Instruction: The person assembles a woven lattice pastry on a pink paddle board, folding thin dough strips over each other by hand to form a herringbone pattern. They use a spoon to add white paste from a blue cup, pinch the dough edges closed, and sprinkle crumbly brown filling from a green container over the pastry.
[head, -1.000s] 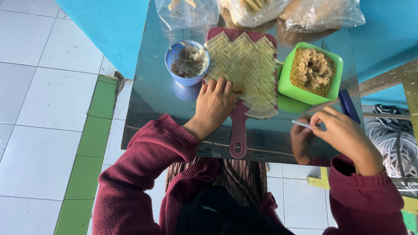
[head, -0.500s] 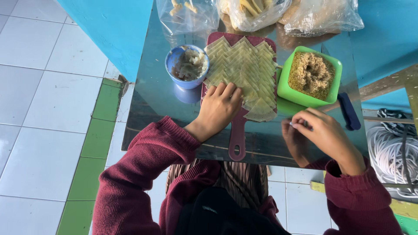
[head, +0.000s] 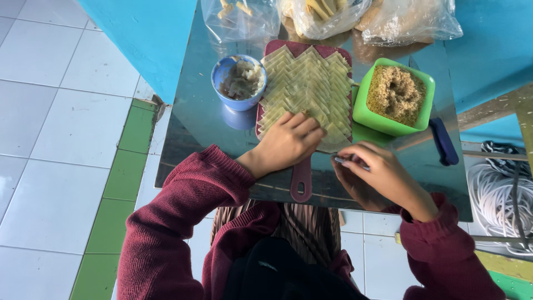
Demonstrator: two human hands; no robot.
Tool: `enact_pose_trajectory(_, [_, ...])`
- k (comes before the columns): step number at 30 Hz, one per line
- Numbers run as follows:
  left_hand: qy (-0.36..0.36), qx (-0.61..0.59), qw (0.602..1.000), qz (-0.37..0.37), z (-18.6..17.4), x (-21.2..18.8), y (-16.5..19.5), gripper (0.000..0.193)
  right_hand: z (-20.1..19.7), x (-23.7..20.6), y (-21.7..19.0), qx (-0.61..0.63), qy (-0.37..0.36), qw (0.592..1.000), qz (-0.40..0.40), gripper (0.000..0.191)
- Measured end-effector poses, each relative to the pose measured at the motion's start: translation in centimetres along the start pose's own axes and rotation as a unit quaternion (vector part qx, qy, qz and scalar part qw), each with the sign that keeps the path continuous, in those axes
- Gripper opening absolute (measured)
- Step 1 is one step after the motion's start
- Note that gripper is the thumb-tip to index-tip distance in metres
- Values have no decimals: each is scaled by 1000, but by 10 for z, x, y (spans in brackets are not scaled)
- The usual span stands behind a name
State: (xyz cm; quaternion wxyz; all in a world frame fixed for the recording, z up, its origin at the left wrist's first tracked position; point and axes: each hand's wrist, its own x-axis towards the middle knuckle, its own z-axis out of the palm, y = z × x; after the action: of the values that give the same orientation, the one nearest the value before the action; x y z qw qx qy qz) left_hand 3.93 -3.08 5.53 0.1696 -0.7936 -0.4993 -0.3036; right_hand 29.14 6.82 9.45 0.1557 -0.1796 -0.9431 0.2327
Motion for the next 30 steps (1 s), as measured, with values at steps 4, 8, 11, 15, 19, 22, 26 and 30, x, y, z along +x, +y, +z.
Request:
enact_pose_trajectory(4, [-16, -107, 989, 98, 3, 0, 3, 36, -19, -6, 3, -115, -6, 993, -35, 26])
enact_pose_trajectory(8, [-53, -135, 982, 119, 9, -1, 7, 34, -14, -6, 10, -97, -40, 994, 19, 19])
enact_pose_trajectory(11, [-64, -130, 983, 116, 11, -3, 7, 32, -8, -5, 14, -59, -58, 996, 35, 18])
enact_pose_trajectory(15, [-48, -104, 988, 103, 12, -4, 10, 32, -1, -4, 13, -64, -56, 995, 47, 19])
enact_pose_trajectory(19, [-31, 7, 993, 111, 16, 0, 23, 34, 8, -7, 7, -84, -22, 996, 31, 18])
enact_pose_trajectory(22, [-47, 36, 997, 45, 21, 5, 43, 27, 12, -10, 4, -74, -10, 996, 39, 15])
enact_pose_trajectory(26, [-61, -12, 997, -53, 25, 7, 70, 22, 17, -15, 0, -99, 24, 995, 18, 17])
enact_pose_trajectory(30, [-55, -16, 992, -113, 30, 5, 86, 21, 21, -16, -1, -105, 38, 994, 8, 17])
